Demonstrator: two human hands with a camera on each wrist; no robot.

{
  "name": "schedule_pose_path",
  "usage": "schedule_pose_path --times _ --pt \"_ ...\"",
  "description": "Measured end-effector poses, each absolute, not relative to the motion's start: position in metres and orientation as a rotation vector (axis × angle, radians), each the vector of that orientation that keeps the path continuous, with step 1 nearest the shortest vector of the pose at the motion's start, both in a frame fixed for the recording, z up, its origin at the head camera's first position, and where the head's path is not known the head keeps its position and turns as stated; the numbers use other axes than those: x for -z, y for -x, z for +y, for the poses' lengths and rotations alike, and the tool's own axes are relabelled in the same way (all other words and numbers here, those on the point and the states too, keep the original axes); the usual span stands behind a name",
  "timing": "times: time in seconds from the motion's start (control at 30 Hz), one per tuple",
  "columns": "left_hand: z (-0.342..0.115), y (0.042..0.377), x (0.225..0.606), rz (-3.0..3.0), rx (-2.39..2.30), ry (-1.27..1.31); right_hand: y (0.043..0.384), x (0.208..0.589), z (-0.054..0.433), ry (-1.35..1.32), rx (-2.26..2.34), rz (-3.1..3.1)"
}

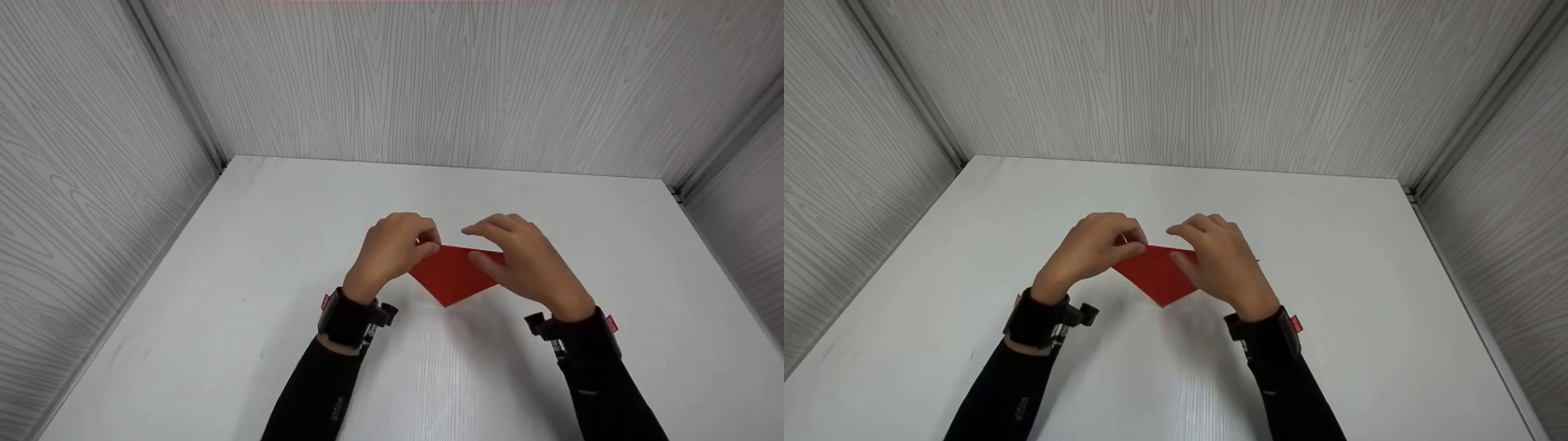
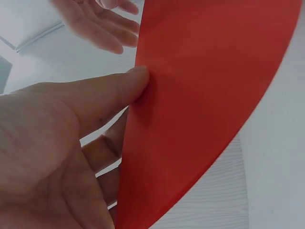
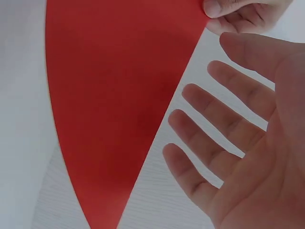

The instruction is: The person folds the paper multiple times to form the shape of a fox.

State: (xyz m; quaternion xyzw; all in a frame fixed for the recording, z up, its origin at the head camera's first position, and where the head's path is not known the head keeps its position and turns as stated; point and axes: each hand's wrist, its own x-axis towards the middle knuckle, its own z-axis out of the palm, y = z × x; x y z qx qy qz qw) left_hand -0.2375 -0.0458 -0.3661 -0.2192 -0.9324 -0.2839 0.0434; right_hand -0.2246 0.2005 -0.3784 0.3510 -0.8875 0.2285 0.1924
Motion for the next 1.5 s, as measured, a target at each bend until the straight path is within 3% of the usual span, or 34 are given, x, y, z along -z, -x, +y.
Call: schedule_pose_path --times 0.37,1.5 --pt "-0.054 0.22 0.336 -2.709 1.047 0.751 0.209 0.33 0.216 -0.882 -0.864 -2.609" --pt "-0.044 0.223 0.349 -2.64 0.974 0.866 0.219 0.35 0.198 -0.958 -0.938 -2.615"
